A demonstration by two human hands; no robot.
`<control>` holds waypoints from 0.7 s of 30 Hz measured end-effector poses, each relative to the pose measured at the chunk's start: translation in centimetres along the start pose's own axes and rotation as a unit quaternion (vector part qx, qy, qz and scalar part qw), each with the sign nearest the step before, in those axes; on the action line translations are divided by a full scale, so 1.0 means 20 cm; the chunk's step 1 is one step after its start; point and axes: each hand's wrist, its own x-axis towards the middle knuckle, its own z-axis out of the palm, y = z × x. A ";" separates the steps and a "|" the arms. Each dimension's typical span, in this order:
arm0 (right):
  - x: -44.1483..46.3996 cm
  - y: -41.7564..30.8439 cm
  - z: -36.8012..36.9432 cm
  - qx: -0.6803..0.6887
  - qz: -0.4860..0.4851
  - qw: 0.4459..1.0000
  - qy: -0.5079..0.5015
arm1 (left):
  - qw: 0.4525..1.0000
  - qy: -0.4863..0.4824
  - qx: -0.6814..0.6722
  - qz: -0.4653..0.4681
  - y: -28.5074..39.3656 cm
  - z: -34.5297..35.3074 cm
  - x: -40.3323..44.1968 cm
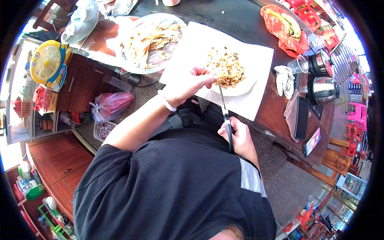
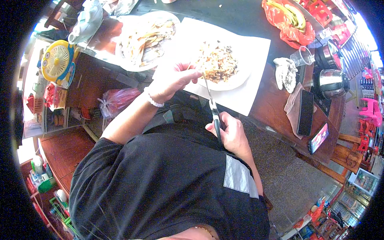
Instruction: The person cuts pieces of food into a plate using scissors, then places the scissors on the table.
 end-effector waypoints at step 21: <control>0.01 0.10 0.05 0.163 -0.001 0.987 0.011 | 0.990 -0.011 0.131 0.053 -0.05 -0.10 0.10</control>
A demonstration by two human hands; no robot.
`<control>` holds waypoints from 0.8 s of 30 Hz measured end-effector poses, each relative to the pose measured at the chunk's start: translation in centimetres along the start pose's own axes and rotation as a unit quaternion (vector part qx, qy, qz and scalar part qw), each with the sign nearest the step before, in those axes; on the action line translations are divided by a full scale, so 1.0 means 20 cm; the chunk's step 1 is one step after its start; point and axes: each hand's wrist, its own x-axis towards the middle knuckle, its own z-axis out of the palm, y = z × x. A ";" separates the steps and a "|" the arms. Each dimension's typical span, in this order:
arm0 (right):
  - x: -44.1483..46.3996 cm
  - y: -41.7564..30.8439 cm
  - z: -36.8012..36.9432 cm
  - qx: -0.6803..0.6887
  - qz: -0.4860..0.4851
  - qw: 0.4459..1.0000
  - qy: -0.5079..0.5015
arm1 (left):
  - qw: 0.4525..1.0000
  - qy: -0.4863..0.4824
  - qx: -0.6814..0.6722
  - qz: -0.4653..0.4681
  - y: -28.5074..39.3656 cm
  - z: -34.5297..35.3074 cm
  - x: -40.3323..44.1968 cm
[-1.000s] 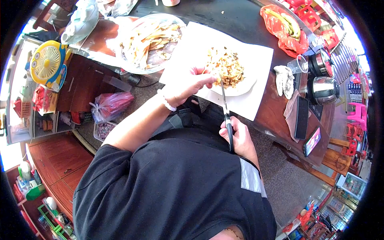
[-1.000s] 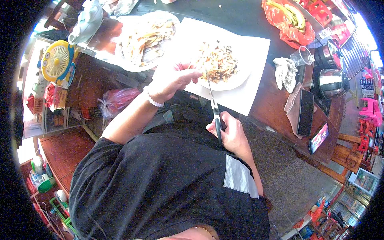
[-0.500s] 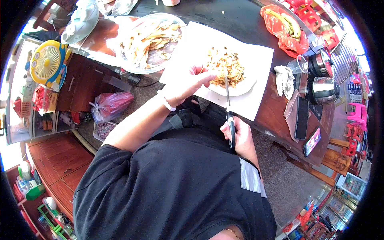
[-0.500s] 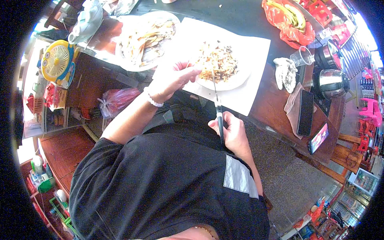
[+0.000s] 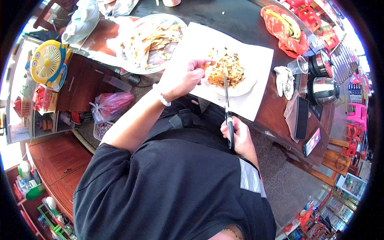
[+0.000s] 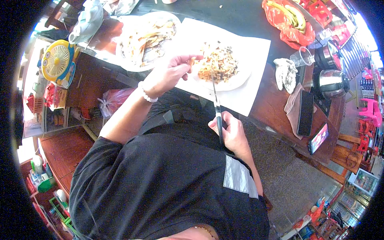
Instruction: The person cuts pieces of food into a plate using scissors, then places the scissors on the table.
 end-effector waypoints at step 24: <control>-0.01 0.00 -0.01 0.009 0.037 0.999 0.005 | 0.995 0.058 -0.066 0.043 0.08 0.10 0.00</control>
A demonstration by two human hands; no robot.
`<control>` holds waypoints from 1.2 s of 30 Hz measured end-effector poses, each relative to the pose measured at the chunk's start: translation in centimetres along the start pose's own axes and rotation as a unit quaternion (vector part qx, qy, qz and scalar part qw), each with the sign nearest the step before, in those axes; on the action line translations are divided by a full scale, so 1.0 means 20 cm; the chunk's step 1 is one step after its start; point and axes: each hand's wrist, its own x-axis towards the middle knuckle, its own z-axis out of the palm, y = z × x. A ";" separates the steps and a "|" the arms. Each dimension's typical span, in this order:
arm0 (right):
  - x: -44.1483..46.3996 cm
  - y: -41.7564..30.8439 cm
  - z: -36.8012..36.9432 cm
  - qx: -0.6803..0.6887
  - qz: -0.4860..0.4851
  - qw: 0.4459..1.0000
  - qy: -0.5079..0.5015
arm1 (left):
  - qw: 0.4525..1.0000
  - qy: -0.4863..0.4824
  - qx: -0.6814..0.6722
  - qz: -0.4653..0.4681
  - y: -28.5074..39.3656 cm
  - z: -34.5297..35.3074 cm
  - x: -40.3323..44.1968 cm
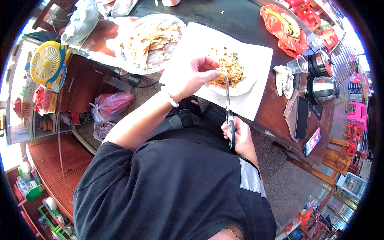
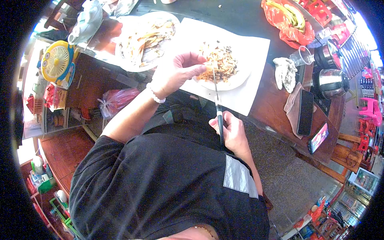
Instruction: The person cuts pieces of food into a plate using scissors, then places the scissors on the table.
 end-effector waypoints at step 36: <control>0.00 -0.03 0.01 -0.067 -0.032 0.997 -0.002 | 0.995 -0.005 -0.070 -0.069 -0.02 -0.05 -0.03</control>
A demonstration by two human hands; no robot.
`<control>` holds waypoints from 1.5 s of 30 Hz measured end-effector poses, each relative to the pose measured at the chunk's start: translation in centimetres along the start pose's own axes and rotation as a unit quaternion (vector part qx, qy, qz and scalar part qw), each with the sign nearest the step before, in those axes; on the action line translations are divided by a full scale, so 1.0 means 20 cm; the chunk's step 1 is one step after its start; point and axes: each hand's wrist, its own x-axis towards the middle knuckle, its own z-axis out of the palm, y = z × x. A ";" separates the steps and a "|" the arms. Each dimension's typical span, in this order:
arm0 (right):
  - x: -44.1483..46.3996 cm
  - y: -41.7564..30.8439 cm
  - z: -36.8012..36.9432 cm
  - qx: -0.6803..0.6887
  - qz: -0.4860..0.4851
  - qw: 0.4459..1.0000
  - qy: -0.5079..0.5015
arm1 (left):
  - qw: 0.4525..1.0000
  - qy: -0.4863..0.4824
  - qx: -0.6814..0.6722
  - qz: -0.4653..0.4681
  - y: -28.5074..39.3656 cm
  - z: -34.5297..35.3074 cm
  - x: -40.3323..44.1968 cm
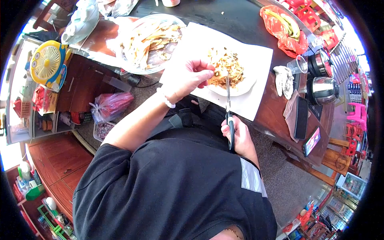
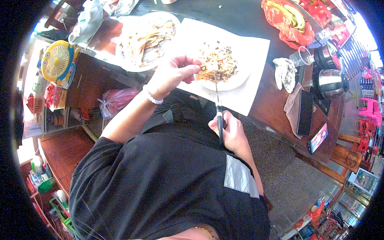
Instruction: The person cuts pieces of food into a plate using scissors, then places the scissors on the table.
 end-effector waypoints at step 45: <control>0.00 0.03 0.01 0.038 0.033 0.999 0.010 | 0.999 0.002 -0.039 -0.022 -0.01 0.04 -0.01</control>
